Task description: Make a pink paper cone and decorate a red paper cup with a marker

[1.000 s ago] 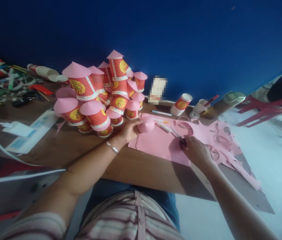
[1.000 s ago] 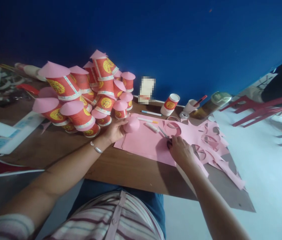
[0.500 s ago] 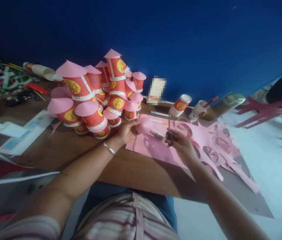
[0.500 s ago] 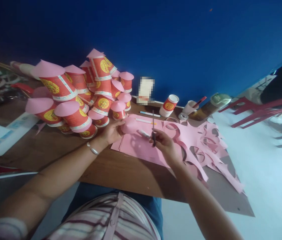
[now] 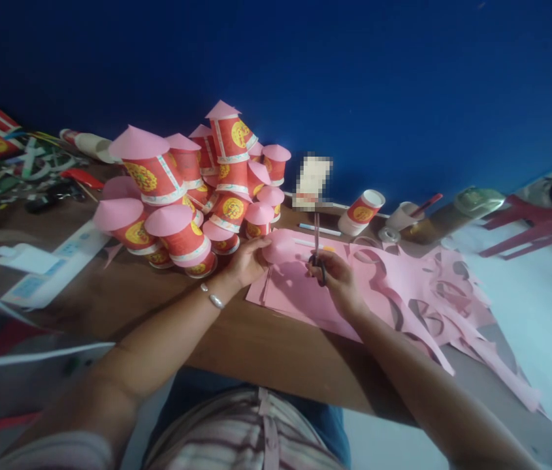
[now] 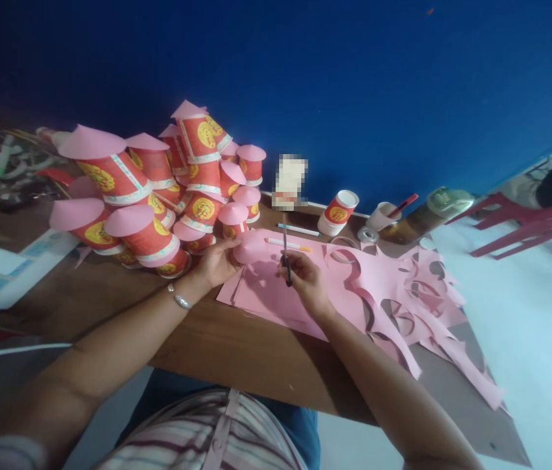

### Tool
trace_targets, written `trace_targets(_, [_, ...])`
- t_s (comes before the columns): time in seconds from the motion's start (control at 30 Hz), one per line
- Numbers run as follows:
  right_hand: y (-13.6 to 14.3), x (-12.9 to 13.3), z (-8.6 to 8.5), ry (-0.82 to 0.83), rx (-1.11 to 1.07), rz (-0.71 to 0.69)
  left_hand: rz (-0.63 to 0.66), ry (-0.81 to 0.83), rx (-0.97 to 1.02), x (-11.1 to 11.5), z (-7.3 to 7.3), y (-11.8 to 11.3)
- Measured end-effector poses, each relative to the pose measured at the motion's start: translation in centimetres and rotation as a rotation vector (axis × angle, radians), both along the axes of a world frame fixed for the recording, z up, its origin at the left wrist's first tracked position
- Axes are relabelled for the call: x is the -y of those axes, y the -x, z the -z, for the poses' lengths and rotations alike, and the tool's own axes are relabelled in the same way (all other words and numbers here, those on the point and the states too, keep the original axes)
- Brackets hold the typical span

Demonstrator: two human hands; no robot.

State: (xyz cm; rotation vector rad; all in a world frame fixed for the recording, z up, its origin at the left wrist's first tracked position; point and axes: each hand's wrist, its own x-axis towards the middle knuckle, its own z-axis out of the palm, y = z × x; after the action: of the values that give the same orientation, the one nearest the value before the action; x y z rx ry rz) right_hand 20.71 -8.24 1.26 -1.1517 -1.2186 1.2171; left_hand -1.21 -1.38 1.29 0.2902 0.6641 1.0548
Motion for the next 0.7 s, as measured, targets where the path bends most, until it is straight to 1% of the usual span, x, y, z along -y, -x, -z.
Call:
trace_targets(0.1, [-0.1,0.6,-0.1,0.007,0.005,-0.025,0.008,-0.015,-0.007,0.1,-0.1,0.0])
trace_targets(0.2, [0.3,2.0,0.7,0.082,0.019,-0.059,0.004,-0.017,0.0,0.3,-0.3,-0.1])
trace_targets(0.3, [0.6,2.8,1.3,0.099,0.006,-0.084,-0.001,-0.01,0.006,0.4,-0.3,-0.1])
trace_targets(0.4, [0.4,2.9,1.2,0.106,-0.003,-0.111,-0.006,-0.034,0.016,0.5,-0.3,-0.1])
trace_targets(0.53, [-0.1,2.9,0.7,0.097,-0.014,-0.143,0.019,-0.042,-0.001,0.6,-0.3,-0.1])
trace_targets(0.7, [-0.1,3.0,0.7,0.125,0.01,-0.164,0.008,-0.048,0.015,0.6,-0.3,-0.3])
